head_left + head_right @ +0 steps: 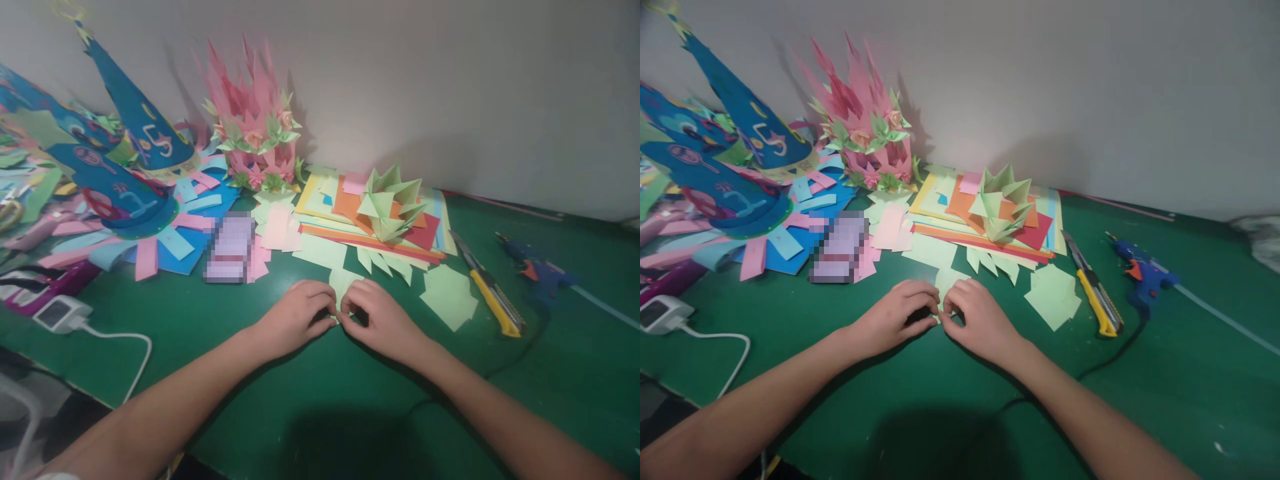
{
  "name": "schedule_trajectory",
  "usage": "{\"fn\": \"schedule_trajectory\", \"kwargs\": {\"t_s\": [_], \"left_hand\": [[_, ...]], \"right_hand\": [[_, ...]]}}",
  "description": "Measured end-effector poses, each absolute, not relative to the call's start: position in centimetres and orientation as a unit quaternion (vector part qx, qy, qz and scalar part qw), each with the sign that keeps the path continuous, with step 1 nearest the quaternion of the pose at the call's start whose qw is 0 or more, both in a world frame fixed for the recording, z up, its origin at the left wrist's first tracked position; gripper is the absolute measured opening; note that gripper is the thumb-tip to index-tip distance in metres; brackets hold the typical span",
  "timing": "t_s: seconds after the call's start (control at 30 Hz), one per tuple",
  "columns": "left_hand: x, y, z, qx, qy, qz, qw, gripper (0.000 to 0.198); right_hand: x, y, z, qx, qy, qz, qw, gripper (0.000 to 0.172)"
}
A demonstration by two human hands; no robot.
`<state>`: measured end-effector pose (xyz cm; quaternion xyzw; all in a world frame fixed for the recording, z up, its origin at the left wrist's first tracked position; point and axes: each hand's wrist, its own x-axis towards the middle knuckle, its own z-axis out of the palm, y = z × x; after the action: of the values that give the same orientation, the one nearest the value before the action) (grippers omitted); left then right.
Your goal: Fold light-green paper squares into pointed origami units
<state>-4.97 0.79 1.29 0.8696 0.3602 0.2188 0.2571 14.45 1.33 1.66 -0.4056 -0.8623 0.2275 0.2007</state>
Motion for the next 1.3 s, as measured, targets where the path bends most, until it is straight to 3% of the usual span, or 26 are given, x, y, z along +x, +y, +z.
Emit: {"fn": "schedule_trajectory", "kwargs": {"t_s": [0.53, 0.77, 1.3], "left_hand": [[-4.7, 0.5, 1.1, 0.868, 0.376, 0.211, 0.245, 0.009], [-4.6, 0.3, 0.8, 0.863, 0.384, 0.226, 0.238, 0.011], [-4.6, 0.4, 0.8, 0.863, 0.383, 0.229, 0.235, 0.015]], "right_hand": [[15.3, 1.8, 1.9, -0.418, -0.844, 0.284, 0.180, 0.012], [16.8, 2.2, 2.1, -0.336, -0.883, 0.276, 0.177, 0.019], [17.5, 2.6, 2.0, -0.226, -0.961, 0.091, 0.129, 0.025]]}}
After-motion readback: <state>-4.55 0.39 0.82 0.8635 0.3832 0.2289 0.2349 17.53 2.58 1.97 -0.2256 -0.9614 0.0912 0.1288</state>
